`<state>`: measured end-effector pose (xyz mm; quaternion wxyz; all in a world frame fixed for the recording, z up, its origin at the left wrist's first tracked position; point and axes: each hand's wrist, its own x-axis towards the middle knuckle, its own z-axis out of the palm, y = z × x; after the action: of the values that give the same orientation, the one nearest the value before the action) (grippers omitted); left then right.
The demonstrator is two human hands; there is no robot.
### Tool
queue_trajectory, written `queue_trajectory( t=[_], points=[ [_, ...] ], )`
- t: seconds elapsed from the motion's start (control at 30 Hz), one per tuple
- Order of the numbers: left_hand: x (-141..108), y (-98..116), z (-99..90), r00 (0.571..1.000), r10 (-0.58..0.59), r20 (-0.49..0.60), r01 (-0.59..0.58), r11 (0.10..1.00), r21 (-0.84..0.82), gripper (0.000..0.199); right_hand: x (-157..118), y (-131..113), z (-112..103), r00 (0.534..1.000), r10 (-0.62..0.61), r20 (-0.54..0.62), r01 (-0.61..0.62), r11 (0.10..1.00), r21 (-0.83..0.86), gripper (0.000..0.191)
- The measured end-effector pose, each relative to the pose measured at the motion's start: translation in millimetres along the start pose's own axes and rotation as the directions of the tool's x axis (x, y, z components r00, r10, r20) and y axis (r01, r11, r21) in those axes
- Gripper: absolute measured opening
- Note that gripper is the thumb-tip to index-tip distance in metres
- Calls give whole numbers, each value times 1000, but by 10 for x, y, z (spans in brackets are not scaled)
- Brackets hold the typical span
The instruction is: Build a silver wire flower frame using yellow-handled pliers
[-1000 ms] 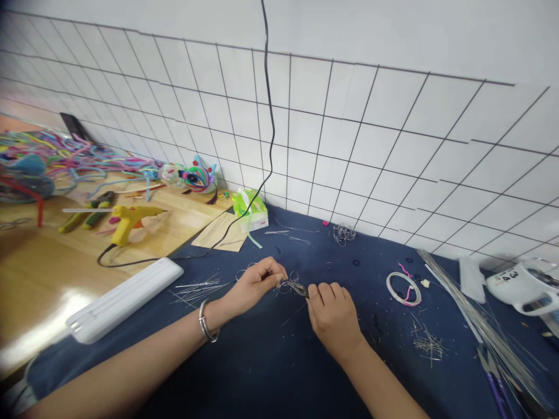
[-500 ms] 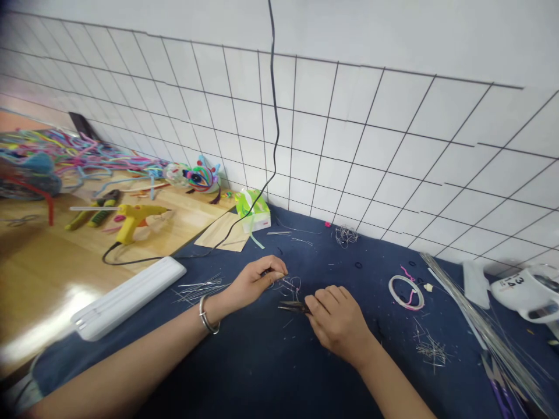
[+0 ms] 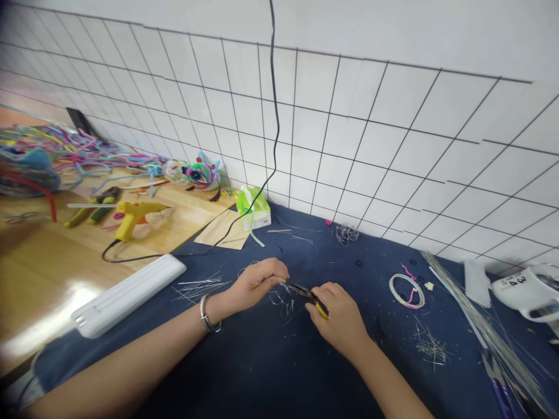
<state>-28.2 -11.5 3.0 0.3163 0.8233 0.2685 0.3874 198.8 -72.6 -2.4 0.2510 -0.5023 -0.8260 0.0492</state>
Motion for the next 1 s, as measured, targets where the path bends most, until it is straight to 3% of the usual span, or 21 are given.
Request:
queue_trajectory(
  t=[0.33, 0.67, 1.0],
  points=[
    [-6, -31, -17, 999, 50, 15, -51, 994, 93, 18, 14, -29, -65, 987, 88, 135, -108, 983, 151, 17],
    [-27, -75, 8, 979, 204, 27, -205, 958, 199, 16, 16, -128, -113, 968, 161, 194, -190, 972, 140, 16],
    [-45, -71, 44, 973, 227, 27, -228, 953, 201, 18, 23, -142, -102, 961, 176, 213, -207, 969, 134, 14]
  ],
)
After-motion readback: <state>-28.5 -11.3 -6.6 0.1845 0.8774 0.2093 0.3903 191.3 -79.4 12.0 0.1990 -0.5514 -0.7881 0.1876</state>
